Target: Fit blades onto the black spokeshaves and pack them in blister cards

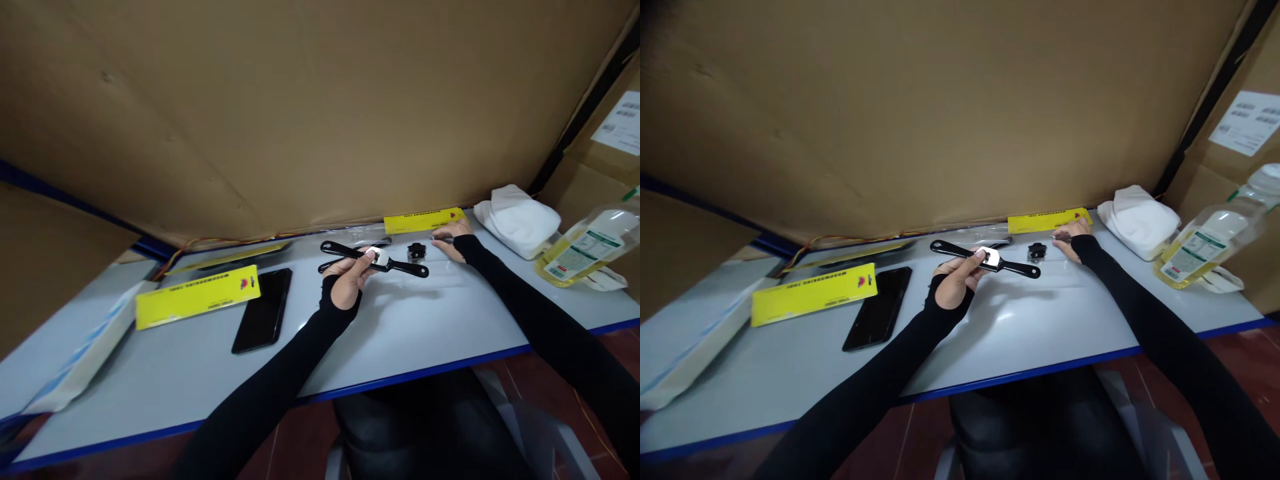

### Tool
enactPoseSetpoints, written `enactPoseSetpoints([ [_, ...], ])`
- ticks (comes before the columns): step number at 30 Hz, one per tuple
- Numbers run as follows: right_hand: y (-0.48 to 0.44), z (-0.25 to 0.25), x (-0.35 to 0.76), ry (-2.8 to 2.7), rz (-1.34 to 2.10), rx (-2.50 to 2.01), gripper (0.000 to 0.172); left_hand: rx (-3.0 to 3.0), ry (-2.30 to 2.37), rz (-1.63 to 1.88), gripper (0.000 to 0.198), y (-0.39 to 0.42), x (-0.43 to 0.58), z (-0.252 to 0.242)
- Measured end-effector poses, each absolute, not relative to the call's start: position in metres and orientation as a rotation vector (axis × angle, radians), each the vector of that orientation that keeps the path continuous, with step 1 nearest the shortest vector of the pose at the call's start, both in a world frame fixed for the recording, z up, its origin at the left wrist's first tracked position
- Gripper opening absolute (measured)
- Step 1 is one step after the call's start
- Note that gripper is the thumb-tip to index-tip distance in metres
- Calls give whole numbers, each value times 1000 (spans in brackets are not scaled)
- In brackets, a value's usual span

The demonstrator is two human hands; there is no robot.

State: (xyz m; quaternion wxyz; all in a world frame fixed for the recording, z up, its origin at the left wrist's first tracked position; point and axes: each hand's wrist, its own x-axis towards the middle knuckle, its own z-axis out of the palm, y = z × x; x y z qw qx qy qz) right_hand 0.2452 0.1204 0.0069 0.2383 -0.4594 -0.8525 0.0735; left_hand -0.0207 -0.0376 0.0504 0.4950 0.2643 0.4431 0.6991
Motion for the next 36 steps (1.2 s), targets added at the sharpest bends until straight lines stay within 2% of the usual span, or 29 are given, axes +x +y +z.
enactPoseSetpoints([
  [4,110,18,241,-2199,183,-1310,8,661,1065,1672,38,-40,-17,50],
  [11,75,50,231,-2078,258,-1215,17,650,1067,1671,39,-38,-16,46],
  [18,91,33,238,-2230,314,-1341,7,634,1093,1671,43,-38,-18,53],
  [21,98,24,241,-2283,353,-1348,14,625,1091,1668,44,-39,-17,55],
  [24,100,22,242,-2294,320,-1356,11,624,1090,1679,43,-40,-15,55],
  [28,98,28,232,-2356,241,-1280,33,644,1091,1644,37,-39,-16,51],
  [33,100,32,214,-2684,385,-940,32,655,1088,1646,36,-38,-19,47],
  [36,104,32,211,-2671,391,-970,26,662,1099,1648,36,-38,-18,48],
])
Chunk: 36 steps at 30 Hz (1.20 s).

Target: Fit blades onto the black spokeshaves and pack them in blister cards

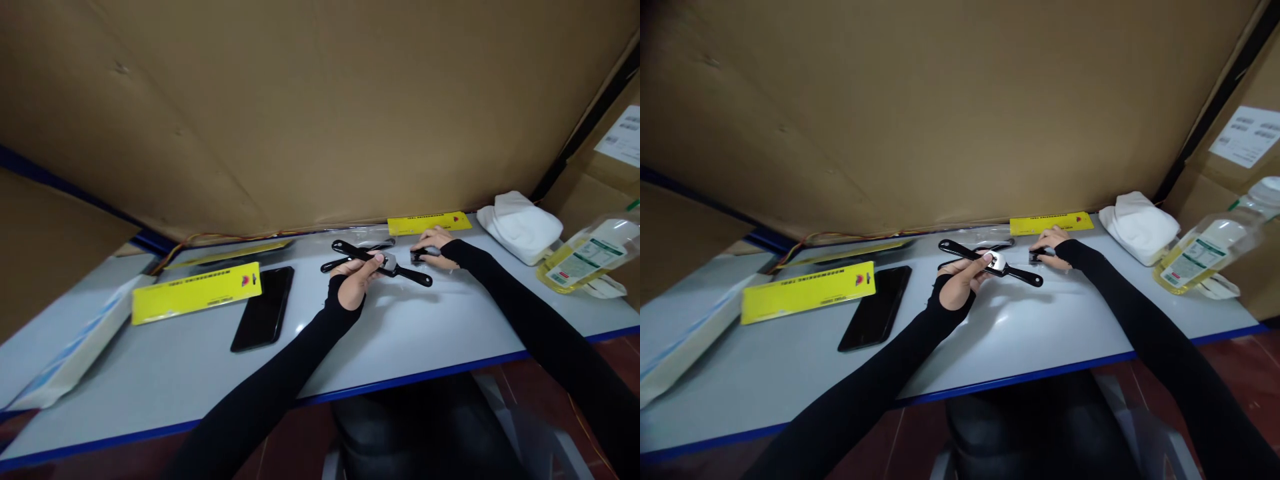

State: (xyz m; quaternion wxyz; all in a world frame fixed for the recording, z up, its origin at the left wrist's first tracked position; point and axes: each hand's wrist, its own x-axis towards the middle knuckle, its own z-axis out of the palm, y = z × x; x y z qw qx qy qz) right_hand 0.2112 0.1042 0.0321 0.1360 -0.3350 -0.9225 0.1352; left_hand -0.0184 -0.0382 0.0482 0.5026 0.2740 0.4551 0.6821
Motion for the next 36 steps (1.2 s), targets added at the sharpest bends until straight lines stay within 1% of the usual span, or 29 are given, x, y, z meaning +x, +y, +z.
enactPoseSetpoints([
  [6,109,32,213,-2557,431,-1187,30,667,1127,1607,38,-38,-18,50],
  [10,113,31,222,-2558,470,-1226,25,669,1124,1604,37,-39,-20,48],
  [11,114,31,226,-2573,490,-1220,28,667,1124,1608,37,-39,-20,48],
  [14,118,30,240,-2636,546,-1143,44,666,1128,1614,38,-39,-20,47],
  [16,121,29,247,-2662,571,-1094,47,674,1132,1612,38,-39,-19,47],
  [20,126,25,250,-2683,584,-1034,42,686,1150,1620,41,-39,-18,45],
  [26,124,25,234,-2561,390,-1137,27,683,1137,1610,41,-40,-17,46],
  [28,120,30,231,-2502,366,-1158,30,678,1133,1608,40,-40,-16,46],
  [30,113,38,229,-2379,449,-1177,36,663,1118,1616,40,-41,-14,46],
  [34,82,53,217,-2007,713,-1122,33,620,1095,1585,42,-43,-12,47],
  [36,63,60,206,-1916,872,-1043,38,602,1103,1568,41,-44,-11,48],
])
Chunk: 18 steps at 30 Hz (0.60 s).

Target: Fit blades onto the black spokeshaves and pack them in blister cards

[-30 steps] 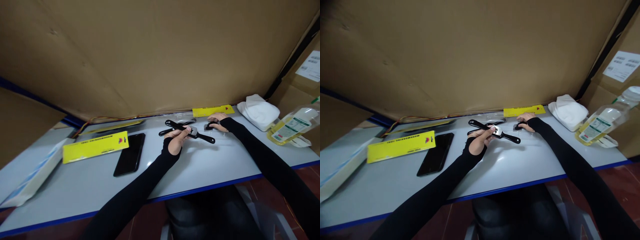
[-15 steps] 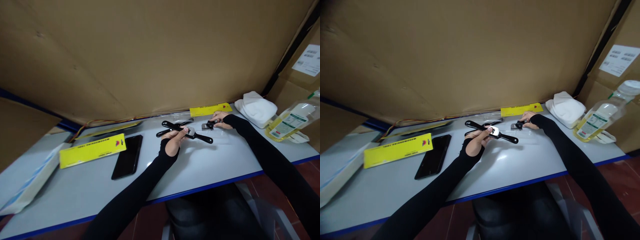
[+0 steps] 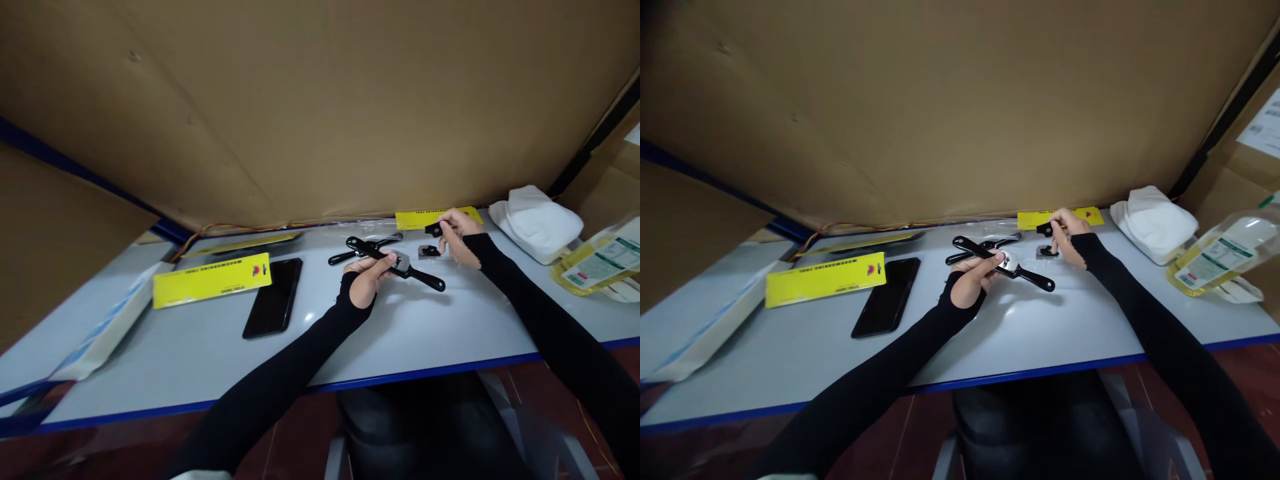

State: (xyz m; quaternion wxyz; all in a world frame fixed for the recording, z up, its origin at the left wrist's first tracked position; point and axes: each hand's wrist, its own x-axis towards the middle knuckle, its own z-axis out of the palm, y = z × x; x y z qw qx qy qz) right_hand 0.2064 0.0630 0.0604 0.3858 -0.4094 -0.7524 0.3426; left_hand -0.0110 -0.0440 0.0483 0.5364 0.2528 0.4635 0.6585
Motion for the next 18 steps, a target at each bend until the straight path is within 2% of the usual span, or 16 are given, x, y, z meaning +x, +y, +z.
enactPoseSetpoints([
  [3,38,69,192,-1798,1138,-937,48,613,1120,1547,39,-46,-10,50],
  [5,28,74,187,-1762,1185,-891,50,636,1123,1529,38,-46,-10,50],
  [9,21,80,190,-1798,1123,-887,37,667,1132,1510,37,-46,-10,45],
  [11,19,81,195,-1926,1010,-910,27,681,1141,1509,35,-46,-10,43],
  [12,17,82,196,-2017,933,-919,28,685,1145,1513,35,-46,-11,42],
  [15,11,81,199,-2313,754,-905,44,690,1141,1514,35,-45,-11,41],
  [18,7,76,197,-2510,722,-841,58,700,1120,1456,40,-47,-12,44],
])
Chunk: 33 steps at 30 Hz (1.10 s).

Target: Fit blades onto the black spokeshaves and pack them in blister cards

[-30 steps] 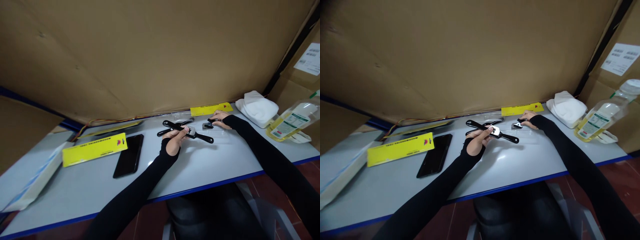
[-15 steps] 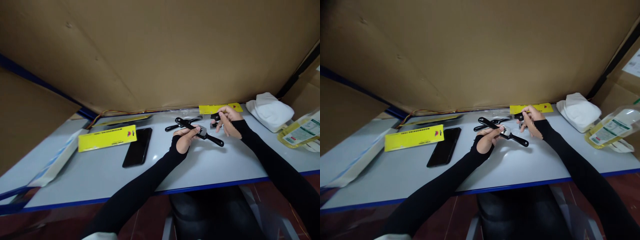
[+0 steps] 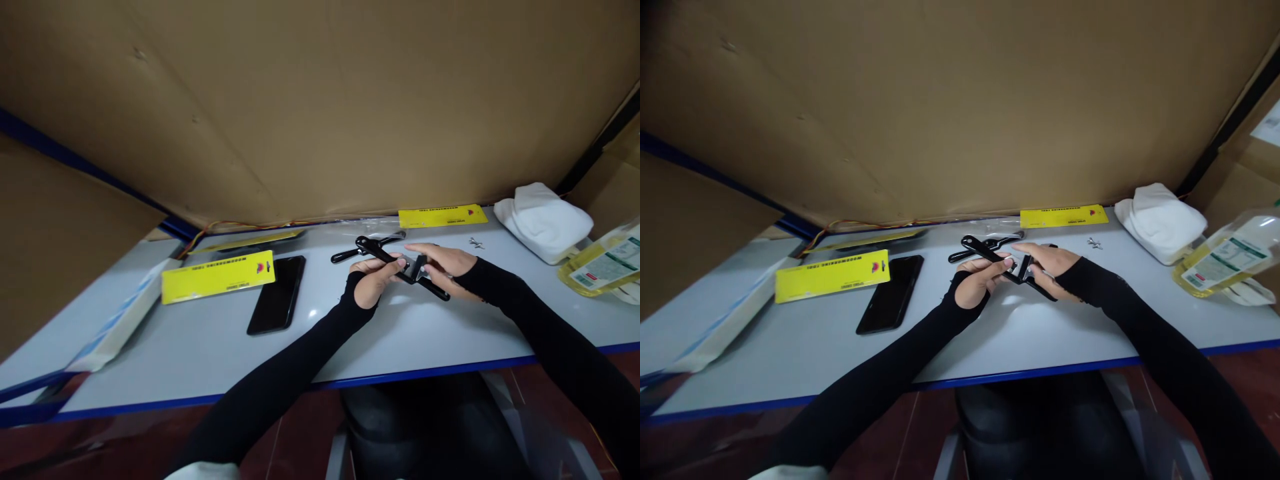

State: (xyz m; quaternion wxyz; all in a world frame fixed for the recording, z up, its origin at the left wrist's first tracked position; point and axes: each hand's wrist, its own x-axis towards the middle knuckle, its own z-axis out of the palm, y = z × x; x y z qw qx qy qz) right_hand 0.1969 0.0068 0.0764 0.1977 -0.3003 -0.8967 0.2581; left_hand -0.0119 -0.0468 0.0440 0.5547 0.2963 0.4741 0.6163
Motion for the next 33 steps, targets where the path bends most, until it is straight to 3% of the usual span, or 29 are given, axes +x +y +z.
enactPoseSetpoints([
  [7,9,68,199,-2539,749,-744,70,772,1102,1298,42,-54,-11,51],
  [18,6,78,201,-2427,712,-749,55,731,1044,1288,49,-60,-4,50],
  [25,1,81,196,-2400,613,-773,38,782,1116,1329,42,-65,1,54],
  [33,-8,79,189,-2166,1217,-873,30,734,1102,1425,37,-56,-7,48],
])
